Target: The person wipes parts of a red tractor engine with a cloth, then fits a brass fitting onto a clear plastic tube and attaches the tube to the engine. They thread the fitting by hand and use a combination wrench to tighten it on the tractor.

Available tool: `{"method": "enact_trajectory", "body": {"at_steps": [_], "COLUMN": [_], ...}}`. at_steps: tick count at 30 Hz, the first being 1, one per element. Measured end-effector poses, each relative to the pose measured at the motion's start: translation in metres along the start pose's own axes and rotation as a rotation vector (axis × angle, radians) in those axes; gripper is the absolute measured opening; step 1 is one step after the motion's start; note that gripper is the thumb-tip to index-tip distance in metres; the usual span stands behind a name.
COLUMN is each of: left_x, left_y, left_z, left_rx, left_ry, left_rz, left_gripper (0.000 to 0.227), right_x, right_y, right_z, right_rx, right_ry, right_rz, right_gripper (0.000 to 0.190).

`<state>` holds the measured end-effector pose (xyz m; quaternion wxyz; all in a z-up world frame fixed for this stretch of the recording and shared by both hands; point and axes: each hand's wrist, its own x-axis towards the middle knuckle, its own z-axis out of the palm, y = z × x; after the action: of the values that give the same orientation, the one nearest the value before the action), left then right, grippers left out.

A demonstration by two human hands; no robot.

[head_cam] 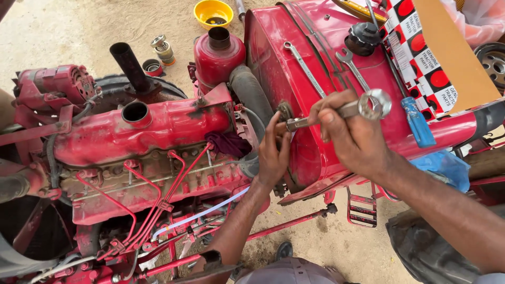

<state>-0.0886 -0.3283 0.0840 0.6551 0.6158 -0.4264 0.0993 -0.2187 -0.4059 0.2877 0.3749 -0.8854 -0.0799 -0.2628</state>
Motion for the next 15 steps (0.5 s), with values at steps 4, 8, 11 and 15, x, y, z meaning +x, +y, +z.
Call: {"method": "enact_trajectory", "body": {"at_steps": [4, 8, 11, 15], "left_x": [0.022, 0.026, 0.020, 0.018], "left_y": [0.024, 0.008, -0.005, -0.007], "left_z": [-0.020, -0.019, -0.014, -0.007], "left_rx": [-0.104, -0.516, -0.704, -0.517], "left_ry": [-0.008, -0.080, -0.085, -0.099], "left_rz": [-0.136, -0.370, -0.404, -0.399], "left_gripper": [0.037, 0.034, 0.033, 0.031], "right_x": [0.001, 0.017, 0.055, 0.086], "right_y": [0.004, 0.003, 0.008, 0.014], "right_z": [0.008, 0.013, 0.007, 0.004], "right_rx": [0.040, 0.058, -0.179, -0.044], "right_ry": [0.104, 0.179, 0.146, 0.091], "right_rz": [-0.003, -0.042, 0.006, 0.087], "right_gripper": [0.023, 0.024, 0.023, 0.020]}}
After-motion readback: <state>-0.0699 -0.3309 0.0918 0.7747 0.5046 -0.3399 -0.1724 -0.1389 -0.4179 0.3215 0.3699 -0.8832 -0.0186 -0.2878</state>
